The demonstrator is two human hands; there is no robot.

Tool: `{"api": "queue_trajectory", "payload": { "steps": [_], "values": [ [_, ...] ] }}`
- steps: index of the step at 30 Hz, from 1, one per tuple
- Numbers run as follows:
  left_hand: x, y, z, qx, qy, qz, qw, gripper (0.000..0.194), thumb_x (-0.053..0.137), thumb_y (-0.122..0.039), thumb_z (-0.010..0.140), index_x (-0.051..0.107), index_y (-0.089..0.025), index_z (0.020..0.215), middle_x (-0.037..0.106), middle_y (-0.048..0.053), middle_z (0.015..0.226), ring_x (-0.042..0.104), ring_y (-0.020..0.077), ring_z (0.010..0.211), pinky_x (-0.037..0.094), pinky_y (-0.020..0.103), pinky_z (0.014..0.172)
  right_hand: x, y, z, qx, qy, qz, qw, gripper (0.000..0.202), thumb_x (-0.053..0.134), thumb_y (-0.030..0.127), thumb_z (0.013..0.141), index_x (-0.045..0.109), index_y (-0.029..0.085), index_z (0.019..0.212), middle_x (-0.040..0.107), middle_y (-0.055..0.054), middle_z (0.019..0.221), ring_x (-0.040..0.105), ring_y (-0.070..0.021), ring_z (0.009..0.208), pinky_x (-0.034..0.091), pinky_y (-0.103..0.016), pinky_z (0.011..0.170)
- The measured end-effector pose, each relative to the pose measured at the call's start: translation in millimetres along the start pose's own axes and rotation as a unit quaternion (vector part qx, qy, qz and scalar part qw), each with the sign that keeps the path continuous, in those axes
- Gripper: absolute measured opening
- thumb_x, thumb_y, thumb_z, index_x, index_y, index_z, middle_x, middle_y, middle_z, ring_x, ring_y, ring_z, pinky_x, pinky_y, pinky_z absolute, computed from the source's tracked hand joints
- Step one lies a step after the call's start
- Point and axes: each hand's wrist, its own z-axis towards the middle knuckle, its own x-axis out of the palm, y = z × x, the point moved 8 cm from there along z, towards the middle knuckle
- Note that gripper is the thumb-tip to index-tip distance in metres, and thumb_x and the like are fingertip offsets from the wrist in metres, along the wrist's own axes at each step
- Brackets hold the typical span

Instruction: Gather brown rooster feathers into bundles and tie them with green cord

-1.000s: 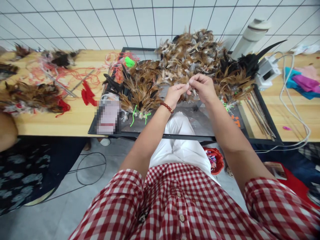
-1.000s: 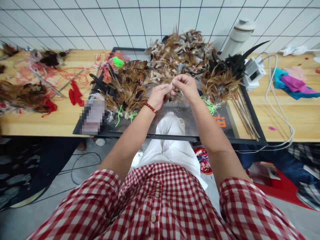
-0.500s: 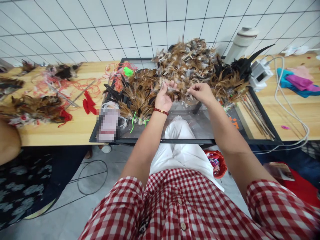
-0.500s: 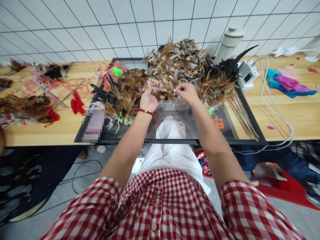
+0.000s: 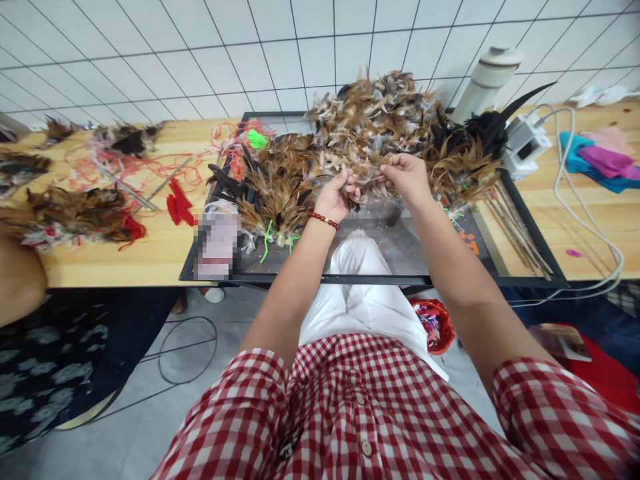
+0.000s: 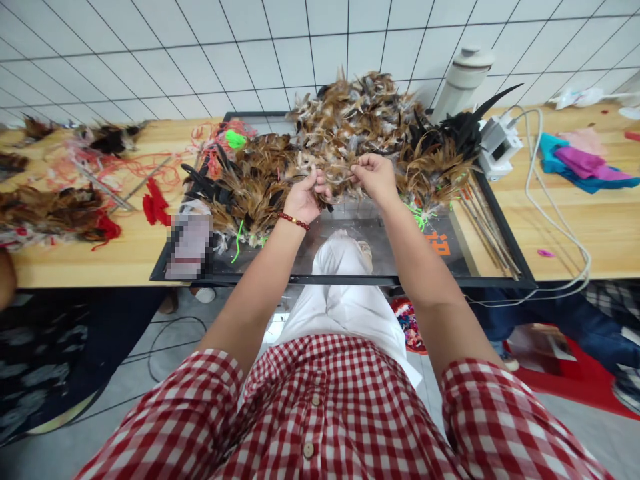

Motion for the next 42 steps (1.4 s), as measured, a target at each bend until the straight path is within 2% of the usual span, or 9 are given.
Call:
{"api": "queue_trajectory", "payload": {
  "steps": [5,10,14,19,24,31,34,37,42],
  "values": [
    [6.6,10.0,-4.5,-0.032,0.022,0.021,0.999,0.017,0.071,-0.022,0.099,0.072,-0.02,0.083,0.065,-0.005,0.067,0.056,0.0044,0.052,0.058,0.024,0.076,-18.8,7.7,2.8,-0.112,-0.081,-0.063,0.988,0.017,0.082,0.039,0.082,0.078,0.023,0.084,0.078,-0.004,0.09,0.073,-0.0209,0.087,0.062,-0.042,0.084],
    [4.9,10.9,-2.0,-0.024,0.03,0.025,0.999,0.014,0.074,-0.022,0.097,0.073,-0.019,0.084,0.068,-0.004,0.069,0.058,0.0051,0.054,0.059,0.025,0.075,-19.2,-17.0,12.5,-0.094,-0.092,0.029,0.991,0.032,0.077,0.055,0.088,0.078,0.024,0.094,0.074,-0.003,0.085,0.072,-0.0204,0.078,0.062,-0.04,0.071],
    [7.4,15.6,-2.8,-0.033,0.051,0.036,0.998,0.017,0.07,-0.02,0.098,0.072,-0.018,0.082,0.071,-0.002,0.069,0.058,0.0062,0.054,0.059,0.025,0.073,-8.1,-22.3,11.4,-0.09,-0.083,0.053,0.991,0.035,0.074,0.059,0.091,0.078,0.025,0.099,0.075,-0.005,0.088,0.073,-0.0212,0.078,0.064,-0.043,0.072],
    [9.6,23.6,-0.1,-0.048,0.065,0.038,0.996,0.019,0.068,-0.018,0.098,0.071,-0.017,0.079,0.08,0.004,0.081,0.075,0.0136,0.077,0.062,0.031,0.089,7.6,14.8,-10.4,-0.149,-0.057,-0.006,0.987,0.027,0.075,0.054,0.092,0.081,0.029,0.096,0.08,-0.007,0.105,0.076,-0.0264,0.107,0.064,-0.05,0.095],
    [6.0,18.8,8.4,-0.011,0.054,0.005,0.998,0.016,0.076,-0.019,0.092,0.073,-0.017,0.077,0.079,0.003,0.077,0.081,0.0223,0.108,0.06,0.039,0.107,23.5,53.2,-35.1,-0.258,0.032,-0.084,0.962,0.013,0.074,0.038,0.093,0.083,0.031,0.086,0.082,-0.006,0.109,0.077,-0.0254,0.11,0.061,-0.049,0.105],
    [1.0,5.3,24.3,0.112,0.073,0.091,0.987,0.011,0.083,-0.018,0.088,0.079,-0.017,0.077,0.08,-0.001,0.08,0.079,0.0149,0.093,0.058,0.035,0.107,29.9,65.3,-49.0,-0.369,0.083,-0.145,0.914,0.014,0.069,0.031,0.091,0.083,0.03,0.089,0.083,-0.006,0.119,0.079,-0.0248,0.111,0.065,-0.045,0.097],
    [-1.9,-4.7,29.4,0.213,0.058,0.145,0.964,0.01,0.087,-0.022,0.085,0.081,-0.02,0.077,0.081,-0.001,0.081,0.076,0.0136,0.087,0.059,0.034,0.102,28.0,64.9,-45.5,-0.344,0.074,-0.129,0.927,0.016,0.074,0.043,0.091,0.083,0.03,0.092,0.081,-0.008,0.122,0.077,-0.0281,0.115,0.063,-0.05,0.102],
    [0.5,-16.8,23.7,0.32,0.047,0.227,0.919,0.011,0.089,-0.033,0.083,0.084,-0.023,0.081,0.083,0.0,0.085,0.076,0.0152,0.088,0.059,0.033,0.098,16.3,52.7,-32.0,-0.256,0.009,-0.058,0.965,0.037,0.071,0.063,0.093,0.082,0.029,0.099,0.079,-0.008,0.112,0.075,-0.0277,0.112,0.061,-0.05,0.103],
    [17.9,-21.8,3.5,0.434,0.092,0.347,0.826,0.026,0.086,-0.048,0.085,0.083,-0.023,0.08,0.085,0.005,0.093,0.078,0.0191,0.093,0.06,0.034,0.094,14.4,23.5,-15.1,-0.07,0.008,0.114,0.991,0.057,0.076,0.081,0.081,0.081,0.027,0.097,0.073,-0.001,0.085,0.066,-0.0142,0.073,0.059,-0.032,0.071]
  ]
}}
